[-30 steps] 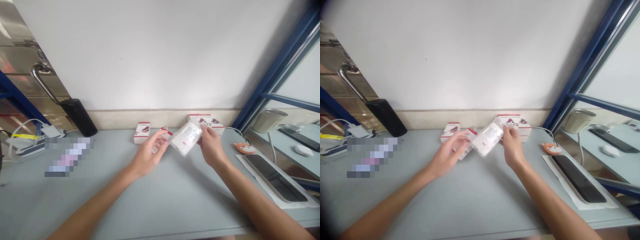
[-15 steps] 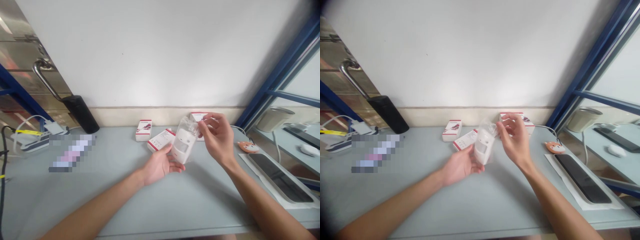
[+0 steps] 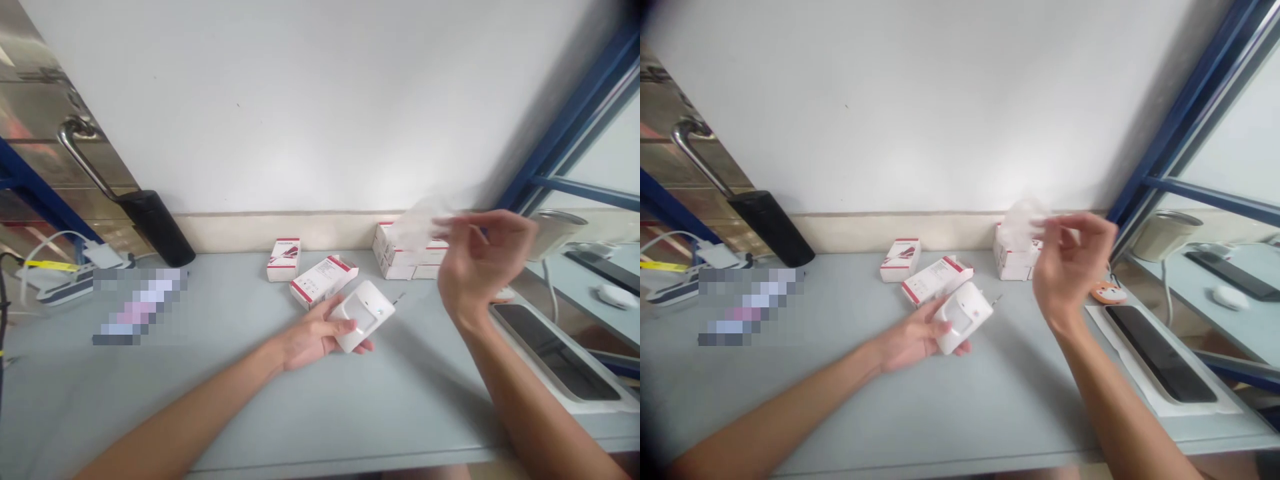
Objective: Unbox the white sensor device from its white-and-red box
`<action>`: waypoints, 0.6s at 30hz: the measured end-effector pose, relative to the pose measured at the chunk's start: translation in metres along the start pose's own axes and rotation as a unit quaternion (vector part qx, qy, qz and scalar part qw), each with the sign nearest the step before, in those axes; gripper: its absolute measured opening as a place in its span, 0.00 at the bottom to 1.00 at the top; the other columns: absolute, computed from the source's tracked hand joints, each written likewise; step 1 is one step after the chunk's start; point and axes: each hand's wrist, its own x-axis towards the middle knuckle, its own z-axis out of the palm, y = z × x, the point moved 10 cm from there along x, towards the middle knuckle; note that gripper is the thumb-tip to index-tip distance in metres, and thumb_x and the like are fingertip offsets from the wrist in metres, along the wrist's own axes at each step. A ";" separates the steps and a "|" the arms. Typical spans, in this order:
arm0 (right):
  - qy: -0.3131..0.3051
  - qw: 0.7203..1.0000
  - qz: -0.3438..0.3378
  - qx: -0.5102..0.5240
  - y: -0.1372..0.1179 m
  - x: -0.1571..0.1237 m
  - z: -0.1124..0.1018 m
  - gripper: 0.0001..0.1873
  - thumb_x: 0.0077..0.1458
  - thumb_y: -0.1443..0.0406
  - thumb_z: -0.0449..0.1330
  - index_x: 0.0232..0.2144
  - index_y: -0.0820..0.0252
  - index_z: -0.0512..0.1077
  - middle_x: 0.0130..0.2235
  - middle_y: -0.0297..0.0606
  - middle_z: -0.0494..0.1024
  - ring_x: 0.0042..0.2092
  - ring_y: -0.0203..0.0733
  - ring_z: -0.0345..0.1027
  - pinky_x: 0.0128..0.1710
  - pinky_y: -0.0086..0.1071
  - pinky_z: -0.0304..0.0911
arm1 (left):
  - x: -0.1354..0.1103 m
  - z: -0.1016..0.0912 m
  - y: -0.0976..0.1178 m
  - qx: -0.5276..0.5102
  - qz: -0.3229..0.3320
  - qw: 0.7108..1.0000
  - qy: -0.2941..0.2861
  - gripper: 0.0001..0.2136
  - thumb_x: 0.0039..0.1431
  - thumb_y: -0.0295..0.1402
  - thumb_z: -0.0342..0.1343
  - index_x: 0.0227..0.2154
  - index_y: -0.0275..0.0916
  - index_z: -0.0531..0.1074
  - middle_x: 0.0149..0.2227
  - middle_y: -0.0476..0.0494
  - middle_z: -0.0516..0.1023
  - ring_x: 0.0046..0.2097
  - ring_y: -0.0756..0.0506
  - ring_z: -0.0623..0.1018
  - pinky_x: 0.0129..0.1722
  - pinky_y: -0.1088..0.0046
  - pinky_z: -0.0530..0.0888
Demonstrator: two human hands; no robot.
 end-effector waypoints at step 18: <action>-0.462 0.832 0.293 -0.097 0.043 -0.098 0.083 0.24 0.71 0.47 0.51 0.38 0.54 0.80 0.33 0.37 0.75 0.33 0.41 0.66 0.33 0.37 0.64 | -0.005 -0.013 0.036 -0.129 0.088 0.984 0.088 0.19 0.69 0.41 0.47 0.52 0.34 0.72 0.41 0.32 0.80 0.30 0.42 0.77 0.31 0.64 0.70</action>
